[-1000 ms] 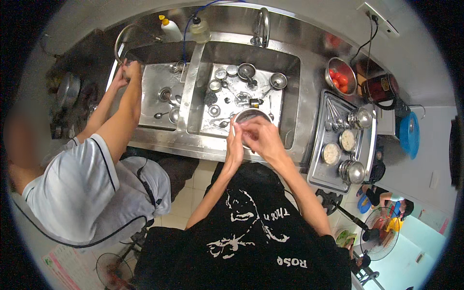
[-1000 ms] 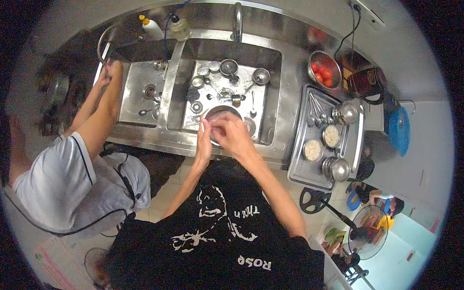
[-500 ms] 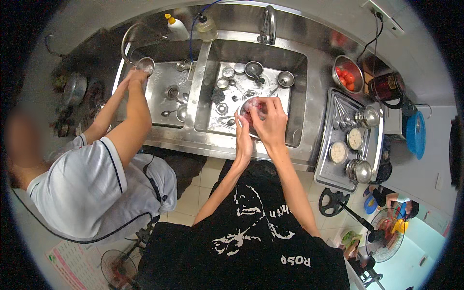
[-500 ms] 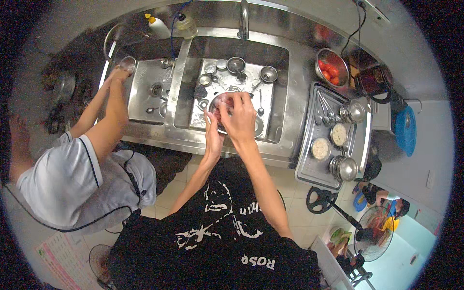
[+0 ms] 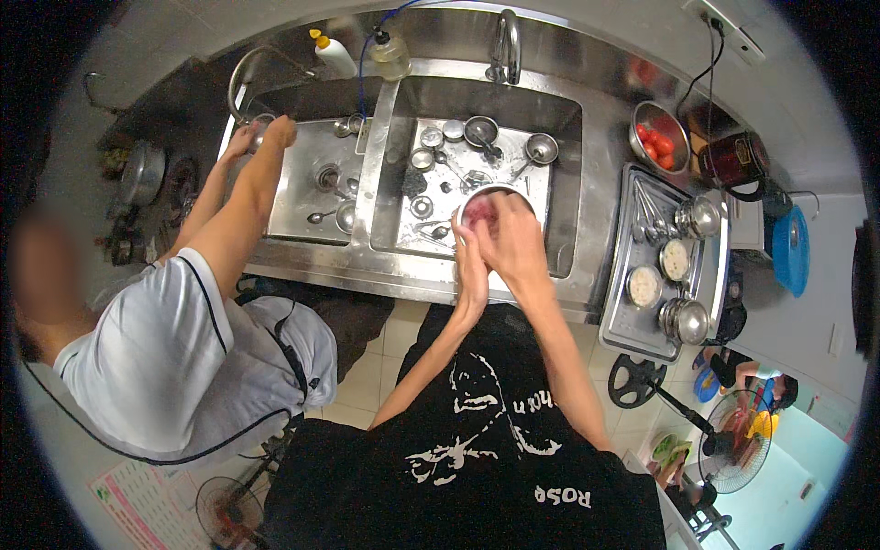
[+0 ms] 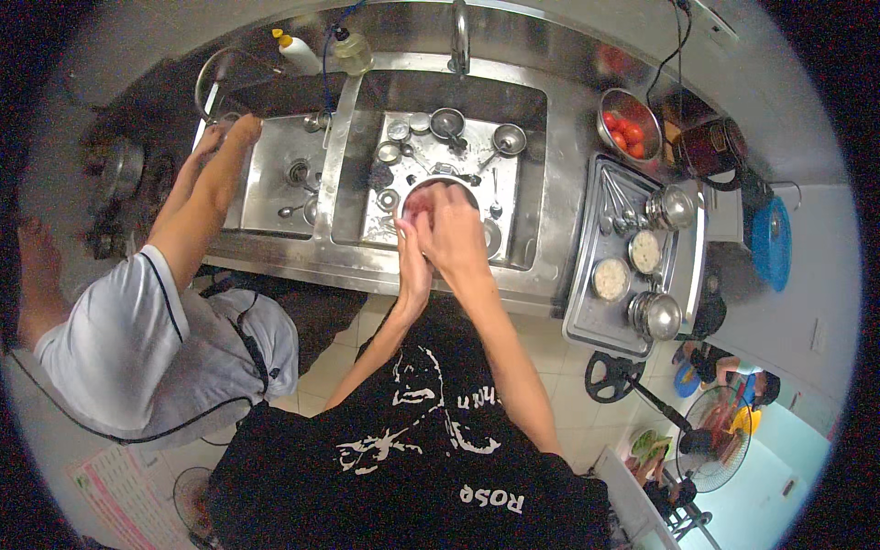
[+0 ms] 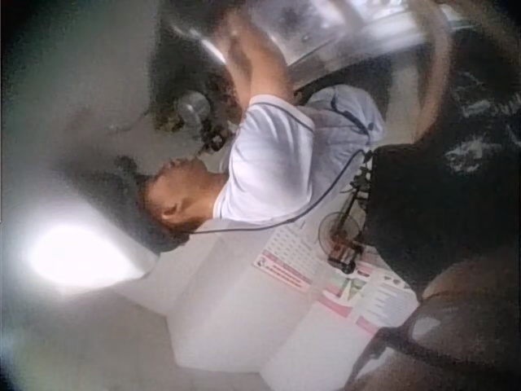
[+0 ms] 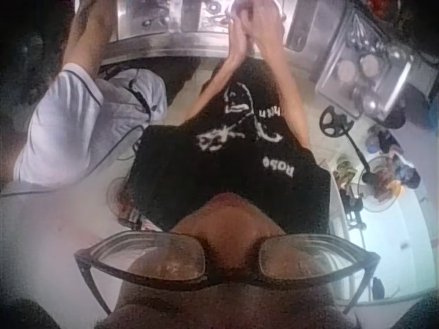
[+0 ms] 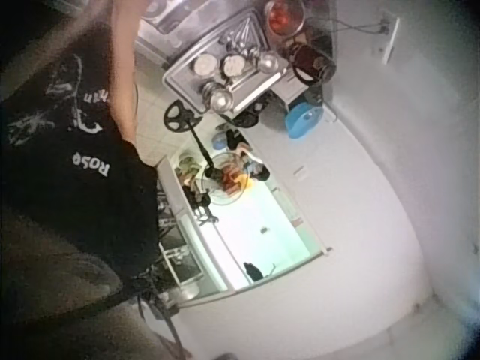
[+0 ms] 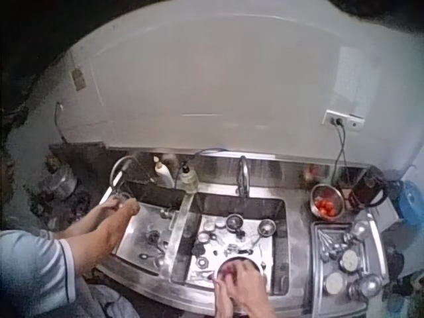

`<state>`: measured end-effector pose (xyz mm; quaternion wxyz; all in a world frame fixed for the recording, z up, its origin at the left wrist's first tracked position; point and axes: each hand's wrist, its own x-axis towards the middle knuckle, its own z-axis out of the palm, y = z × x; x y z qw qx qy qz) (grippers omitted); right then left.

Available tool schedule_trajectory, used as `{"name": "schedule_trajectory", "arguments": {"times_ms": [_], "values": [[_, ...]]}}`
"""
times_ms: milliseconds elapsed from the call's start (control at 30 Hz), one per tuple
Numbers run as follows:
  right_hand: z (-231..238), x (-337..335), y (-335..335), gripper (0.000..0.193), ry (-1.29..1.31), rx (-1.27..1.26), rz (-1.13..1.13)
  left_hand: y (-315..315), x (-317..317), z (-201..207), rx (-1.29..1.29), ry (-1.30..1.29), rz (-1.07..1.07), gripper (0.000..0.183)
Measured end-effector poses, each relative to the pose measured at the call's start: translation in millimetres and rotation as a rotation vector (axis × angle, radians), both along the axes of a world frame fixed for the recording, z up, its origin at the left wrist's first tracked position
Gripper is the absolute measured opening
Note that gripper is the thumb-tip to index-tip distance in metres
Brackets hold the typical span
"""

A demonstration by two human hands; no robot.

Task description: The person washes small metal bowls at a sink using a red cloth, scrubbing each bowl thoroughly before placing it on a drying tray.

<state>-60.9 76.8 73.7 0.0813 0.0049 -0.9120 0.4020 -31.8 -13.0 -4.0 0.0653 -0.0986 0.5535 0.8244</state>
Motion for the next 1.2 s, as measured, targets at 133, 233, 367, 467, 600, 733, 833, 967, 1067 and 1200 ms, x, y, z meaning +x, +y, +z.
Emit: {"name": "schedule_trajectory", "arguments": {"times_ms": [133, 233, 367, 467, 600, 733, 833, 967, 1067, 1200], "values": [[6, 2, 24, 0.025, -0.068, -0.084, 0.47, -16, -3, 5, 0.106, -0.139, -0.012, 0.07], [16, 3, 48, 0.027, -0.169, 0.019, 0.594, -19, -6, 32, -0.024, -0.128, -0.179, 0.067], [38, 19, 59, 0.023, -0.235, 0.335, 0.62, -12, -7, 46, -0.243, 0.032, -0.246, 0.068], [33, 13, 61, 0.018, -0.036, 0.601, 0.533, -5, -3, 35, -0.242, 0.025, -0.272, 0.069], [16, -18, 73, 0.026, 0.327, 0.579, 0.696, -11, -18, 24, -0.122, -0.088, -0.352, 0.071], [31, 9, 51, 0.016, -0.086, 0.737, 0.411, -20, -30, -11, -0.356, -0.012, -0.255, 0.067], [25, 15, 65, 0.022, -0.182, 0.427, 0.385, -10, -25, 22, -0.463, -0.03, -0.22, 0.065], [43, 29, 67, 0.027, -0.172, -0.121, 0.189, -16, -30, -7, -0.553, 0.006, -0.028, 0.059], [27, 40, 84, 0.029, -0.061, -0.361, 0.008, -22, -33, 2, -0.51, 0.086, 0.059, 0.046], [19, 38, 67, 0.028, -0.009, -0.406, -0.078, -16, -19, 13, 0.168, -0.263, -0.106, 0.057]]}}
